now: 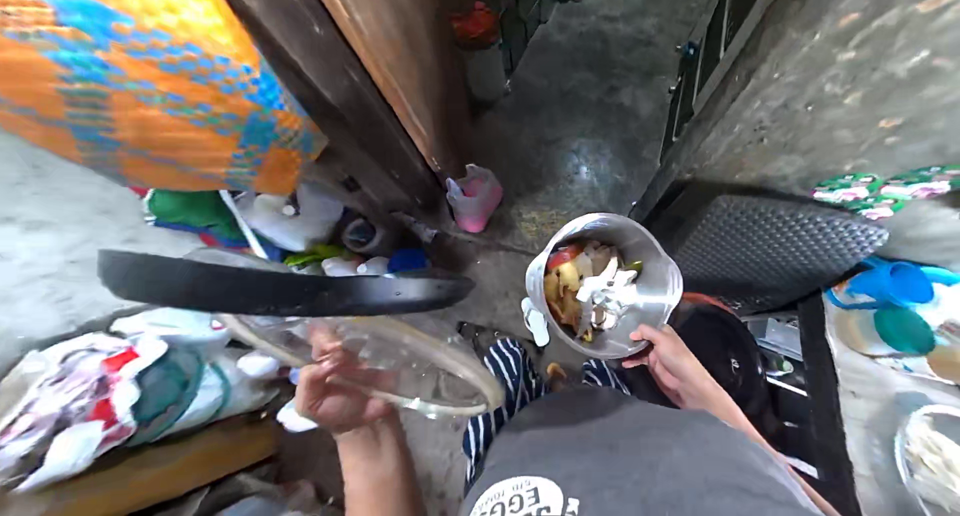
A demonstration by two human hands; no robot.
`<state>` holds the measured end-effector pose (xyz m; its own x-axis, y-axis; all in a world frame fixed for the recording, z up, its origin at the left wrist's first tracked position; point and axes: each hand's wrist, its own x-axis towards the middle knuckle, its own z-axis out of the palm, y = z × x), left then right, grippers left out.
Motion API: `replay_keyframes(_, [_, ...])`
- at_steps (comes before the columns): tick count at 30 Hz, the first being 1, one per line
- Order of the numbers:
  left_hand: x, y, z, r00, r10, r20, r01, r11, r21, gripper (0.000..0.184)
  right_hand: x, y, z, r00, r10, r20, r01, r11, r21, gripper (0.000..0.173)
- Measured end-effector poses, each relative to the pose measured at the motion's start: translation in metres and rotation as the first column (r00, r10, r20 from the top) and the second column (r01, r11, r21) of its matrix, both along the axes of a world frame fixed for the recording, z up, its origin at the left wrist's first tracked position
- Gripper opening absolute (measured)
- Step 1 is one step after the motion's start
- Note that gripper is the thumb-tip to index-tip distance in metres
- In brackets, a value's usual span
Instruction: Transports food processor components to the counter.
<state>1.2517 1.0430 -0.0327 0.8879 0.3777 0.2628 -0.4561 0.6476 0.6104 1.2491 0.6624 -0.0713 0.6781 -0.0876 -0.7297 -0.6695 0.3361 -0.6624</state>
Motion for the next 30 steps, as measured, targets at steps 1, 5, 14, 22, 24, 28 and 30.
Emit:
replay_keyframes(1, [0.028,0.004,-0.002,1.0,0.009,-0.028,-0.009,1.0,0.018,0.014,0.022,0.008,0.0,1.0,-0.012,0.006,0.012,1.0,0.008,0.013])
replay_keyframes(5, [0.157,0.019,-0.012,0.998,-0.016,-0.06,0.021,0.996,0.086,0.014,0.114,0.034,-0.007,0.997,-0.074,0.013,0.073,0.996,0.054,0.013])
replay_keyframes(14, [0.464,0.043,0.006,0.92,-0.388,0.057,0.386,0.921,0.045,0.016,0.326,0.075,0.013,0.951,-0.308,-0.03,0.305,0.949,-0.074,0.013])
replay_keyframes(22, [0.666,0.006,0.015,0.898,-0.433,-0.081,0.434,0.901,-0.002,0.01,0.476,0.051,0.022,0.891,-0.45,-0.056,0.434,0.882,-0.182,0.014])
replay_keyframes(24, [0.715,-0.014,0.014,0.901,-0.426,-0.087,0.423,0.905,-0.046,0.008,0.518,0.038,0.019,0.917,-0.399,0.014,0.391,0.891,-0.231,0.016])
replay_keyframes(28, [0.812,-0.054,0.018,0.91,-0.386,-0.149,0.39,0.921,-0.007,0.022,0.626,-0.004,0.006,0.904,-0.427,0.005,0.412,0.87,-0.272,0.01])
replay_keyframes(30, [0.86,-0.069,0.031,0.915,-0.372,-0.154,0.385,0.92,0.067,0.022,0.683,-0.029,0.006,0.937,-0.342,-0.071,0.297,0.888,-0.352,0.018])
